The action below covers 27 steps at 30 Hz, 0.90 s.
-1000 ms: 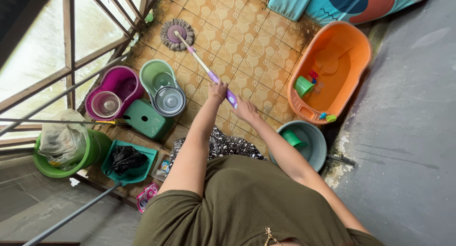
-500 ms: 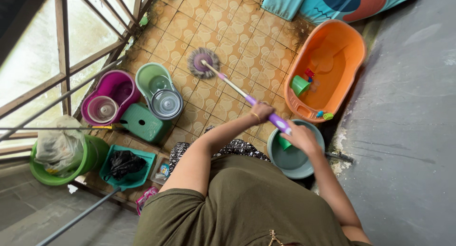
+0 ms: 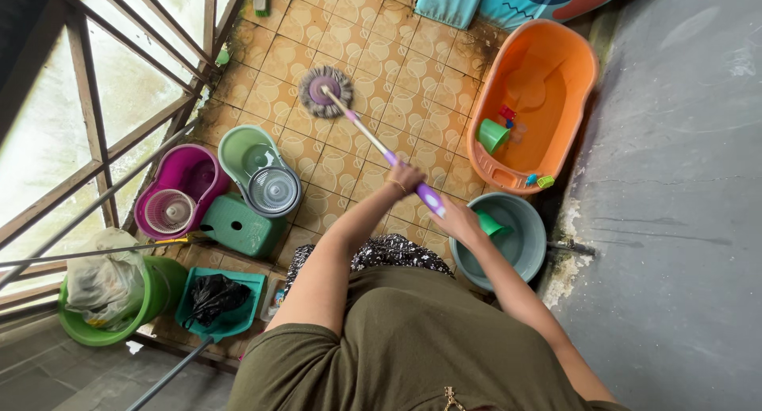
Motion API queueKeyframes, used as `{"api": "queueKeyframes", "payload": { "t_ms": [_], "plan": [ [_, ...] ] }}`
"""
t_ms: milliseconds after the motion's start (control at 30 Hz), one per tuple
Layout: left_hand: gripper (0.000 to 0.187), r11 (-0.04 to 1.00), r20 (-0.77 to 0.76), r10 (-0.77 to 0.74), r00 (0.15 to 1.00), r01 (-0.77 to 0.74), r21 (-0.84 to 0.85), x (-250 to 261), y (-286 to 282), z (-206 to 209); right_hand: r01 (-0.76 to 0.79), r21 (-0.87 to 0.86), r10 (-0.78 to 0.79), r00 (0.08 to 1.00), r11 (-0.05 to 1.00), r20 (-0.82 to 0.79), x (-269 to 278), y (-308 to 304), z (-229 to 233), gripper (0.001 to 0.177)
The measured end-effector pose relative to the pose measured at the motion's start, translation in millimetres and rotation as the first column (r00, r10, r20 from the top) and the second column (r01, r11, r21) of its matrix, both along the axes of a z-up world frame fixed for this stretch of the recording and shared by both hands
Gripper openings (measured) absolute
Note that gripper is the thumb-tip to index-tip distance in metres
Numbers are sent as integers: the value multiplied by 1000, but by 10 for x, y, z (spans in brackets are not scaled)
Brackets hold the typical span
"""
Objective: The person dips a mop into a bucket containing water and moves the mop head across the tiled floor.
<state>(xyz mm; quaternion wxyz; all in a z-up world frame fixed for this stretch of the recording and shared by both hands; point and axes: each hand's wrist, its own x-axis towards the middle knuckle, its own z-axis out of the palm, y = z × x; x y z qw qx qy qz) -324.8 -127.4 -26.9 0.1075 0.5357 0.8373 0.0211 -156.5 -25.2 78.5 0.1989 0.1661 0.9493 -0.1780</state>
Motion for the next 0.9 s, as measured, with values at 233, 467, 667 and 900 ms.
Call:
{"api": "queueKeyframes", "payload": {
  "t_ms": [233,467,667,900],
  "plan": [
    [24,966,-12,256,966,-256,41,-912,-620,-159,-36,-74,29,996,997,-82,-1137,-583,-532,60],
    [49,916,116,401,909,-395,-68,-854,-841,-31,-41,-162,32,998,986,-55,-1290,-665,-689,64],
    [63,970,174,214,961,-230,77,-174,-385,-57,-9,-95,8,1000,995,-10,-415,-136,-213,61],
    [59,999,307,15,952,-26,32,821,450,123,145,16,-146,984,989,97,693,393,669,68]
  ]
}}
